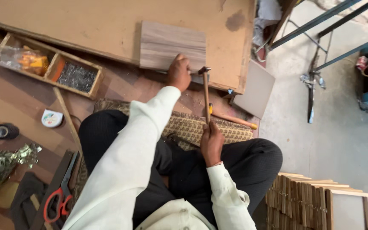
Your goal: The person sits on the floor and assembles small wooden frames by placing rectangular wood pieces onto a metal jig, inserting nails, and hammering them in. The person repeatedly picks up wood pieces, aligns them, hammers nails, and stacks the finished frames.
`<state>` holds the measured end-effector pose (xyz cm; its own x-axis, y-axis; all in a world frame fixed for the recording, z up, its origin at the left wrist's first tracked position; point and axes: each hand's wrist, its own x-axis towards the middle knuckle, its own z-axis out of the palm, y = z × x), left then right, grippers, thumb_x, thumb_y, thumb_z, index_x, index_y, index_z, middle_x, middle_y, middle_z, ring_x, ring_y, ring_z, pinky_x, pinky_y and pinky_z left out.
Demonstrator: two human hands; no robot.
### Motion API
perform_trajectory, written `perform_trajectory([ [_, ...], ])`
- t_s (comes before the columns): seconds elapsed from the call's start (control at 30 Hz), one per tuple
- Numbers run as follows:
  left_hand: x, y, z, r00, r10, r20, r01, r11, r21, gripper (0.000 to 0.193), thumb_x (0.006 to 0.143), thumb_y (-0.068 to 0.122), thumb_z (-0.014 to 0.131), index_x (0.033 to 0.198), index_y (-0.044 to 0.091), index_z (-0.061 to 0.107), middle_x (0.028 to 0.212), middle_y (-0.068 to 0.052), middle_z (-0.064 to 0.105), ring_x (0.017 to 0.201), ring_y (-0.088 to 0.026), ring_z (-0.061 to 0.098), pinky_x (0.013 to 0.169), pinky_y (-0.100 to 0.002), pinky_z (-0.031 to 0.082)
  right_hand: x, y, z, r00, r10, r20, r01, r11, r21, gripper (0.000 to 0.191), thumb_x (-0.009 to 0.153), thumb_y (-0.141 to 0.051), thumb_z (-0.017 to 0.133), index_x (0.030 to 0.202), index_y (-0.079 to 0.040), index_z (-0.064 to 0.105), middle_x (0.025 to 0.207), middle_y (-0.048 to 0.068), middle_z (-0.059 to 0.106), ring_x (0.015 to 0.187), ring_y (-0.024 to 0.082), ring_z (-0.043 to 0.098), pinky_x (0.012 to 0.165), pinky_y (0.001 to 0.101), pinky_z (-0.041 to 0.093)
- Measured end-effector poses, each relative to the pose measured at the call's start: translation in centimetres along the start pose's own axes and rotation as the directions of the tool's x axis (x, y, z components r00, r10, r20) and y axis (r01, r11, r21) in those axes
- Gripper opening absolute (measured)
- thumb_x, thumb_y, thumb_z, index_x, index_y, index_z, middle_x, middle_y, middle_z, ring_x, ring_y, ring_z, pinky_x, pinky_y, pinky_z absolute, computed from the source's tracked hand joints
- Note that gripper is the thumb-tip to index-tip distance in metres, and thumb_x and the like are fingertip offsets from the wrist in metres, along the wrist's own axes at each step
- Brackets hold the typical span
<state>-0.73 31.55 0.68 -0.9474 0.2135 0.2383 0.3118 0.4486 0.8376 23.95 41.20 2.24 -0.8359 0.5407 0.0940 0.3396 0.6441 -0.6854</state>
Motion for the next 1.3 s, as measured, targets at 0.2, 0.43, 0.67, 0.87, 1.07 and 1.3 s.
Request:
perform_trajectory([
  [0.2,-2.3,-2.4,-8.8,0.958,0.141,-0.251,-0.054,0.944,0.326,0.014,0.080,-0.007,0.073,0.089,0.003,0.073,0.108,-0.021,0.066,0.103,-0.041,0.061,0.089,-0.051,0.049,-0.1,-0.8,0.3,1.000,0.028,-0.015,-0.028,0.999,-0.032,0.031,0.099,-0.019,0.061,0.118,0.003,0.071,0.081,0.025,0.071,0.074,0.039,0.070,0.067,0.0482,0.052],
  [0.43,-2.7,-3.4,-10.3,0.959,0.125,-0.256,-0.034,0.943,0.332,0.015,0.073,-0.005,0.079,0.087,0.000,0.076,0.107,-0.022,0.066,0.107,-0.041,0.061,0.094,-0.048,0.052,0.3,-2.5,2.5,0.979,0.089,0.181,-0.091,0.996,0.002,0.036,0.100,-0.020,0.056,0.131,-0.004,0.065,0.085,0.023,0.073,0.069,0.035,0.074,0.062,0.0472,0.057],
  [0.67,-2.3,-3.8,-7.3,0.959,0.132,-0.250,-0.069,0.966,0.247,0.023,0.076,-0.007,0.075,0.098,0.000,0.077,0.118,-0.019,0.069,0.112,-0.039,0.062,0.099,-0.045,0.050,0.3,-1.6,4.1,0.996,-0.056,0.069,0.052,0.997,0.056,0.034,0.099,-0.016,0.059,0.128,-0.002,0.066,0.090,0.027,0.072,0.077,0.040,0.074,0.066,0.0484,0.057],
  [0.87,-2.1,-3.3,-7.2,0.964,0.125,-0.236,-0.063,0.965,0.254,0.024,0.077,-0.005,0.075,0.100,0.000,0.077,0.121,-0.018,0.069,0.113,-0.039,0.062,0.100,-0.044,0.050,0.4,-1.3,4.2,0.994,-0.072,0.083,0.071,0.997,0.019,0.035,0.098,-0.014,0.058,0.130,-0.001,0.065,0.090,0.028,0.072,0.079,0.042,0.073,0.069,0.0497,0.056],
  [1.07,0.1,-6.1,-13.5,0.963,0.026,-0.267,0.015,0.989,0.150,0.017,0.077,0.003,0.080,0.094,0.005,0.077,0.099,-0.015,0.074,0.092,-0.033,0.071,0.086,-0.042,0.056,0.6,-2.0,3.8,0.995,-0.075,0.066,0.073,0.997,0.029,0.034,0.097,-0.016,0.058,0.128,-0.004,0.067,0.090,0.025,0.073,0.079,0.041,0.074,0.068,0.0488,0.058],
  [1.3,-3.5,-15.5,-25.3,0.906,-0.407,-0.118,0.397,0.716,0.574,0.012,0.088,0.013,0.072,0.097,0.009,0.080,0.110,-0.022,0.073,0.102,-0.043,0.070,0.092,-0.050,0.055,0.3,-2.9,3.6,0.996,-0.017,0.090,0.015,1.000,0.027,0.033,0.098,-0.018,0.058,0.128,-0.008,0.068,0.089,0.025,0.073,0.081,0.042,0.073,0.069,0.0509,0.057],
])
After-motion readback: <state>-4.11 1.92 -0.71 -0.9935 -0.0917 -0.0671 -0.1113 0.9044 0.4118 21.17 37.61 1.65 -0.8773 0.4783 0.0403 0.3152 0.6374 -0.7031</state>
